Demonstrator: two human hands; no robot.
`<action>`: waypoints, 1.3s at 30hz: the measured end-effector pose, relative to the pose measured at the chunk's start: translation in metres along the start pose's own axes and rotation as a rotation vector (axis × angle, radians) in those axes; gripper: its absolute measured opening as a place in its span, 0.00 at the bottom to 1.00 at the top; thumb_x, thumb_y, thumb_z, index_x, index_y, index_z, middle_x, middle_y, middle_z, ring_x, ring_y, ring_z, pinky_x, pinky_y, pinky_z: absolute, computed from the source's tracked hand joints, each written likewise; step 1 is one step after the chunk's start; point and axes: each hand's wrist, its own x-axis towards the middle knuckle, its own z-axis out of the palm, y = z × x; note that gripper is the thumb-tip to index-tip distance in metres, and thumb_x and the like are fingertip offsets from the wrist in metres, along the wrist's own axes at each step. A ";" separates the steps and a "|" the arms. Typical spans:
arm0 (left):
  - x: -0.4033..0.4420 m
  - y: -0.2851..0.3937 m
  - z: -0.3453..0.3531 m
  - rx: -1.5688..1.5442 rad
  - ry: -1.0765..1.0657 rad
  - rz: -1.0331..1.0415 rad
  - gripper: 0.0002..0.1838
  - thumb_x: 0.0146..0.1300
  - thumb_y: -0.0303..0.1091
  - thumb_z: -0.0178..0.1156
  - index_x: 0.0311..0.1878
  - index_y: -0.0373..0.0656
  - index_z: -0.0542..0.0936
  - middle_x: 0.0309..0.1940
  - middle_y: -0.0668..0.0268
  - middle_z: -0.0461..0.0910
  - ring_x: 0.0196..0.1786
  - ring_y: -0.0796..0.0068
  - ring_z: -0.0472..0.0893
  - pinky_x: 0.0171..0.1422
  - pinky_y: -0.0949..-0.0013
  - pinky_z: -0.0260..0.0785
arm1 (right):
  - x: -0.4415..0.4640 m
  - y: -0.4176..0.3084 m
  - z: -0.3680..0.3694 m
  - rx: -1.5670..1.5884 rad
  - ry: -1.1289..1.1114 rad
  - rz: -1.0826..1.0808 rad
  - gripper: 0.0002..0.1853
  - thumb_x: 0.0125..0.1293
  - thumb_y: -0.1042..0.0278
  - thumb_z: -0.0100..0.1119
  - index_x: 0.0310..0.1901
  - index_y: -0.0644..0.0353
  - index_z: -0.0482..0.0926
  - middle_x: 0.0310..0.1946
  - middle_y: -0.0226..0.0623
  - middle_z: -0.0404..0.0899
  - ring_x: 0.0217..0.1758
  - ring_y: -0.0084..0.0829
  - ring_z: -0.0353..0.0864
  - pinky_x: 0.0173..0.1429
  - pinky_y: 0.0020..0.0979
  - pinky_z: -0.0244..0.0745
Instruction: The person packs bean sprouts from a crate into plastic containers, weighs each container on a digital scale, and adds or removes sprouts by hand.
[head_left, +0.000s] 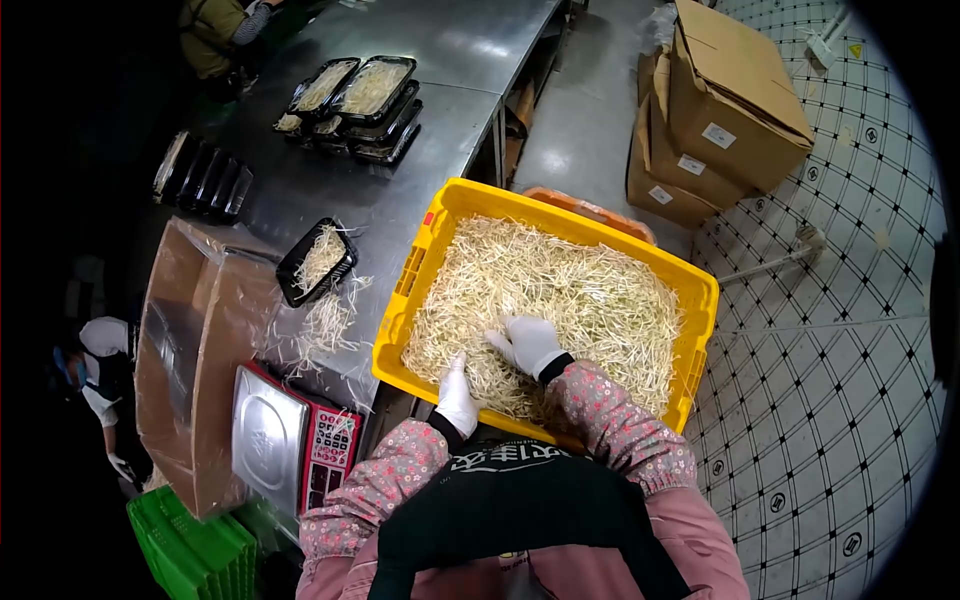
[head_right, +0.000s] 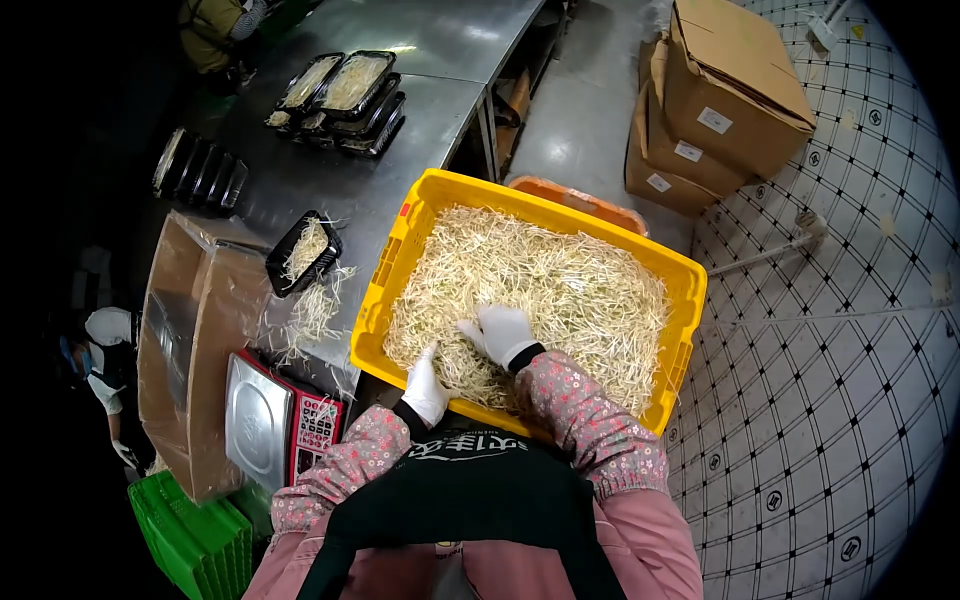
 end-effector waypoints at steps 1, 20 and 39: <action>-0.005 0.000 0.002 0.014 -0.017 -0.018 0.32 0.72 0.56 0.53 0.73 0.53 0.62 0.69 0.59 0.70 0.69 0.51 0.70 0.73 0.28 0.50 | 0.006 0.008 0.008 0.005 -0.015 0.020 0.29 0.72 0.37 0.49 0.37 0.60 0.81 0.31 0.43 0.84 0.35 0.45 0.84 0.41 0.44 0.77; 0.047 0.084 0.053 1.874 -0.371 1.262 0.32 0.74 0.56 0.46 0.73 0.44 0.67 0.74 0.57 0.64 0.81 0.49 0.49 0.81 0.39 0.34 | -0.029 0.001 -0.017 0.037 -0.044 -0.219 0.29 0.71 0.38 0.51 0.33 0.64 0.75 0.24 0.47 0.79 0.30 0.52 0.80 0.40 0.47 0.75; 0.011 0.101 0.025 2.129 -0.830 0.975 0.68 0.38 0.68 0.75 0.78 0.42 0.53 0.61 0.44 0.74 0.65 0.43 0.73 0.69 0.53 0.67 | -0.029 0.025 -0.048 -0.246 -0.615 -0.287 0.67 0.35 0.22 0.73 0.73 0.60 0.60 0.61 0.46 0.73 0.59 0.46 0.78 0.59 0.43 0.73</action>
